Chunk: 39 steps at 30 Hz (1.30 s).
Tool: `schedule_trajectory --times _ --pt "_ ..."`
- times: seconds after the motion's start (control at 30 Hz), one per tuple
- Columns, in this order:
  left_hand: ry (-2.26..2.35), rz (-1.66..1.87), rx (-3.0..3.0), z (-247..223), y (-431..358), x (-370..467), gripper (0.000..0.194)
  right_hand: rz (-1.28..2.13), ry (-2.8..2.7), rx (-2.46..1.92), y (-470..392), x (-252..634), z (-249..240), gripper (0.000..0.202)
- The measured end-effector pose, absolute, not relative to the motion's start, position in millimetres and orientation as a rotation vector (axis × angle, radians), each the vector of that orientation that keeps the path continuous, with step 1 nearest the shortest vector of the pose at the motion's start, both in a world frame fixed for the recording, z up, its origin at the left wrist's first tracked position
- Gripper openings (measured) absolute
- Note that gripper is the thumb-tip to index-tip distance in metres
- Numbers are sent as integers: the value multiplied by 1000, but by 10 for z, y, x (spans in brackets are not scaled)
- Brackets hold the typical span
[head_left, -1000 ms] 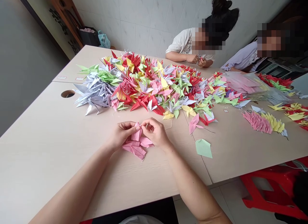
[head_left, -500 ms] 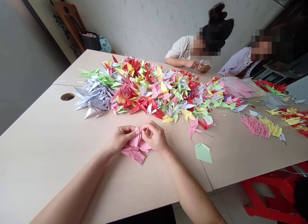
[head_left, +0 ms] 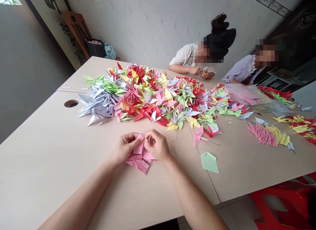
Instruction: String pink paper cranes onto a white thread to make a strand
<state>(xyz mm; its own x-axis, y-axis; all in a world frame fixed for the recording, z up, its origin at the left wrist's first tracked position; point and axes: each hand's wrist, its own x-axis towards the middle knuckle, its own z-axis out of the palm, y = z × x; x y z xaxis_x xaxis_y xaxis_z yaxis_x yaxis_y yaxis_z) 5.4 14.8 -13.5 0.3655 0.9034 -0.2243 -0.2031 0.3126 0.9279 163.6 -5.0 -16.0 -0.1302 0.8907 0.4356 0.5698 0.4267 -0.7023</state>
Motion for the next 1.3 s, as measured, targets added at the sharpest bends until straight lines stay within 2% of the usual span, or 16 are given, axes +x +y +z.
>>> schedule_trajectory --times 0.17,0.3,0.47,1.3 --pt "907 946 978 -177 170 36 29 510 -1787 -1282 -60 1656 -142 10" --pt "925 946 1028 -180 174 28 27 735 -1605 -1309 -73 1680 -116 1" --pt "935 907 1060 -166 162 30 30 953 -1474 -1318 -67 1666 -106 15" --pt "943 958 1024 -98 147 39 30 1004 -1431 -1382 -72 1551 -122 6"
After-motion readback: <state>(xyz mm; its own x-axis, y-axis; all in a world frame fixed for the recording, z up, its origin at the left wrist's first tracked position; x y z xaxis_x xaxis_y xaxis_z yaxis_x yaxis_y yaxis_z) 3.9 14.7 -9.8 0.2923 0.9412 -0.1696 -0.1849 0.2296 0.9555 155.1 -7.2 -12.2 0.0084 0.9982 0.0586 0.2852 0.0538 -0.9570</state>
